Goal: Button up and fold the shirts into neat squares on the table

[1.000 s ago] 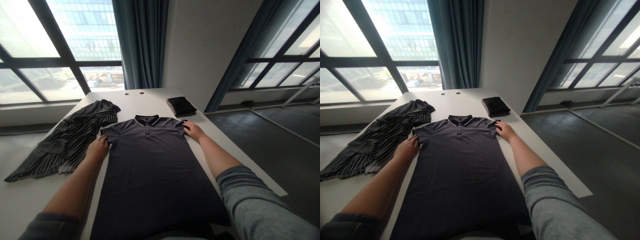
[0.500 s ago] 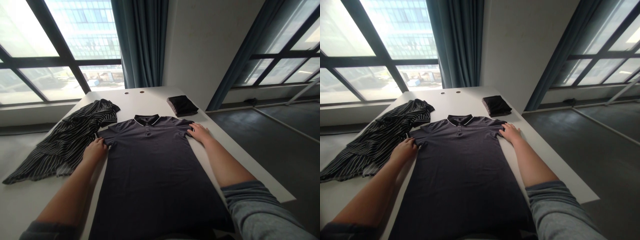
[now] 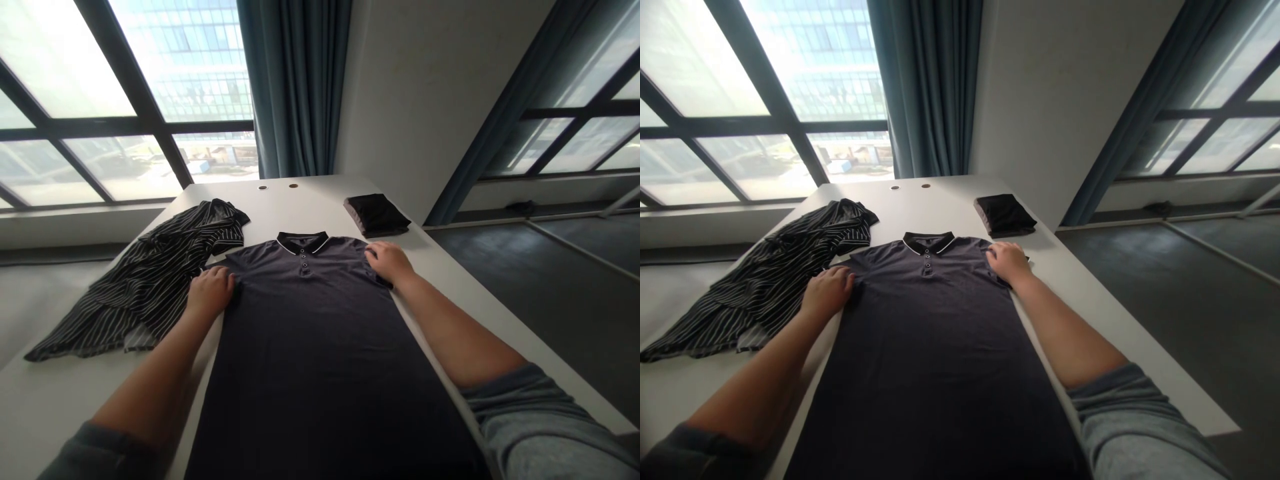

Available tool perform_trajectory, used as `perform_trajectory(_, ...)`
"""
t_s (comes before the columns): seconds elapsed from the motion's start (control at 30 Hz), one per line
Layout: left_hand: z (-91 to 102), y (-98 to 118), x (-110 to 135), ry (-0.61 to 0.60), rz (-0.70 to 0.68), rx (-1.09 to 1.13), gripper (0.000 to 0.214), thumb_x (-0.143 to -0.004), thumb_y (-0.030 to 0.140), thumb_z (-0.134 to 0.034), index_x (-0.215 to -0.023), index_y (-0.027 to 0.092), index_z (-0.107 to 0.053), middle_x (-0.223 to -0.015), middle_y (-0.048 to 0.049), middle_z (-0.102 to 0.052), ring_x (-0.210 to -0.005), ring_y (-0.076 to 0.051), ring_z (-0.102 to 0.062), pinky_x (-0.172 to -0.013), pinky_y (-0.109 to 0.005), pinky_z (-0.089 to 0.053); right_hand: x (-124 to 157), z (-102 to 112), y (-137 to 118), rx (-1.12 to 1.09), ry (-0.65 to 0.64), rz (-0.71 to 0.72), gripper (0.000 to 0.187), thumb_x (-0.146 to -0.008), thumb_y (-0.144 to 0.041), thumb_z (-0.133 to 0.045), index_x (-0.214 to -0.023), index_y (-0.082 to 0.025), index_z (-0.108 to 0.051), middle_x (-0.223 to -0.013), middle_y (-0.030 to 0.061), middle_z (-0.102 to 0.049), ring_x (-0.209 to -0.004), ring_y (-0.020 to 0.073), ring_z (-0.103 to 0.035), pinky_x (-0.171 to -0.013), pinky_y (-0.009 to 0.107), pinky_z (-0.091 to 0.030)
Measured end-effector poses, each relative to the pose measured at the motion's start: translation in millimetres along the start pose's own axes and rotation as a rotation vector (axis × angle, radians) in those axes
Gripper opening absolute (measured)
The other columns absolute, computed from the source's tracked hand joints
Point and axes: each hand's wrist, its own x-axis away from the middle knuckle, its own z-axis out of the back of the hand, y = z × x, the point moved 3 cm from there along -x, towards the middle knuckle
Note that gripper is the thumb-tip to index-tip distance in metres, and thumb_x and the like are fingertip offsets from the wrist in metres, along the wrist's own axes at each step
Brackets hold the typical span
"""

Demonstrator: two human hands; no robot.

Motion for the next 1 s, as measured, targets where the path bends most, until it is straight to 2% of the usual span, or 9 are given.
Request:
perform_trajectory(0.1, 1.2, 50, -24, -0.055, -0.175, 0.092, 0.048, -0.104, 0.038, -0.037, -0.135, 0.015, -0.066, -0.140, -0.0149, -0.067, -0.126, -0.033, -0.063, -0.108, -0.046, -0.046, -33, -16, -40, -0.093, -0.137, 0.130, 0.039, -0.100, -0.033, -0.054, -0.132, -0.019, -0.071, -0.138, 0.0103, -0.069, -0.126, 0.0257, -0.062, -0.108, 0.032, -0.045)
perform_trajectory(0.2, 0.4, 114, -53, -0.099, -0.349, 0.193, 0.043, -0.103, 0.030, -0.042, -0.136, 0.018, -0.066, -0.141, -0.0157, -0.066, -0.128, -0.030, -0.062, -0.110, -0.044, -0.044, -68, -35, -56, -0.078, -0.199, 0.064, 0.040, -0.097, -0.032, -0.060, -0.134, -0.021, -0.070, -0.140, 0.0098, -0.068, -0.127, 0.0258, -0.062, -0.107, 0.032, -0.046)
perform_trajectory(0.33, -9.3, 188, -101, -0.176, -0.416, 0.249, 0.038, -0.100, 0.022, -0.047, -0.131, 0.019, -0.069, -0.137, -0.0157, -0.068, -0.127, -0.032, -0.062, -0.108, -0.046, -0.044, -96, -52, -35, -0.056, -0.163, -0.100, 0.035, -0.095, -0.029, -0.061, -0.126, -0.019, -0.074, -0.134, 0.0149, -0.070, -0.120, 0.0297, -0.065, -0.101, 0.039, -0.050)
perform_trajectory(0.47, -30.4, 234, -151, -0.208, -0.378, 0.261, 0.043, -0.104, 0.032, -0.044, -0.141, 0.022, -0.063, -0.140, -0.0186, -0.064, -0.130, -0.034, -0.060, -0.108, -0.050, -0.044, -96, -64, -7, -0.075, -0.075, -0.191, 0.028, -0.096, -0.030, -0.059, -0.113, -0.019, -0.077, -0.130, 0.0157, -0.070, -0.118, 0.0314, -0.063, -0.100, 0.042, -0.050)
perform_trajectory(0.53, -43.1, 248, -173, -0.241, -0.385, 0.276, 0.050, -0.103, 0.038, -0.049, -0.151, 0.026, -0.054, -0.151, -0.0183, -0.057, -0.135, -0.036, -0.055, -0.110, -0.053, -0.042, -92, -68, 0, -0.102, -0.033, -0.190, 0.026, -0.097, -0.028, -0.056, -0.108, -0.019, -0.077, -0.124, 0.0138, -0.072, -0.114, 0.0293, -0.063, -0.100, 0.040, -0.049)
perform_trajectory(0.6, -55.4, 255, -193, -0.292, -0.411, 0.290, 0.055, -0.098, 0.040, -0.059, -0.152, 0.030, -0.054, -0.155, -0.0153, -0.054, -0.137, -0.037, -0.053, -0.111, -0.054, -0.042, -90, -72, 3, -0.133, -0.007, -0.169, 0.024, -0.097, -0.027, -0.055, -0.106, -0.020, -0.076, -0.118, 0.0111, -0.074, -0.110, 0.0267, -0.063, -0.100, 0.037, -0.048)
perform_trajectory(0.73, -72.3, 251, -225, -0.388, -0.437, 0.325, 0.042, -0.088, 0.038, -0.070, -0.127, 0.025, -0.072, -0.131, -0.0125, -0.071, -0.116, -0.032, -0.064, -0.101, -0.044, -0.049, -92, -73, 8, -0.205, 0.016, -0.147, 0.021, -0.096, -0.026, -0.057, -0.106, -0.021, -0.074, -0.107, 0.0077, -0.077, -0.102, 0.0232, -0.065, -0.092, 0.031, -0.049)
perform_trajectory(0.83, -74.9, 241, -240, -0.394, -0.451, 0.375, 0.038, -0.087, 0.039, -0.071, -0.121, 0.021, -0.073, -0.116, -0.0095, -0.075, -0.102, -0.026, -0.067, -0.091, -0.036, -0.052, -93, -71, 13, -0.300, 0.039, -0.169, 0.018, -0.094, -0.024, -0.059, -0.104, -0.021, -0.074, -0.104, 0.0063, -0.078, -0.096, 0.0221, -0.068, -0.086, 0.029, -0.050)
perform_trajectory(1.0, -69.1, 233, -248, -0.345, -0.434, 0.443, 0.039, -0.093, 0.044, -0.065, -0.122, 0.018, -0.069, -0.113, -0.0086, -0.074, -0.097, -0.023, -0.066, -0.088, -0.033, -0.051, -94, -63, 17, -0.347, 0.063, -0.239, 0.018, -0.095, -0.027, -0.061, -0.103, -0.021, -0.076, -0.108, 0.0083, -0.078, -0.099, 0.0243, -0.069, -0.087, 0.030, -0.050)
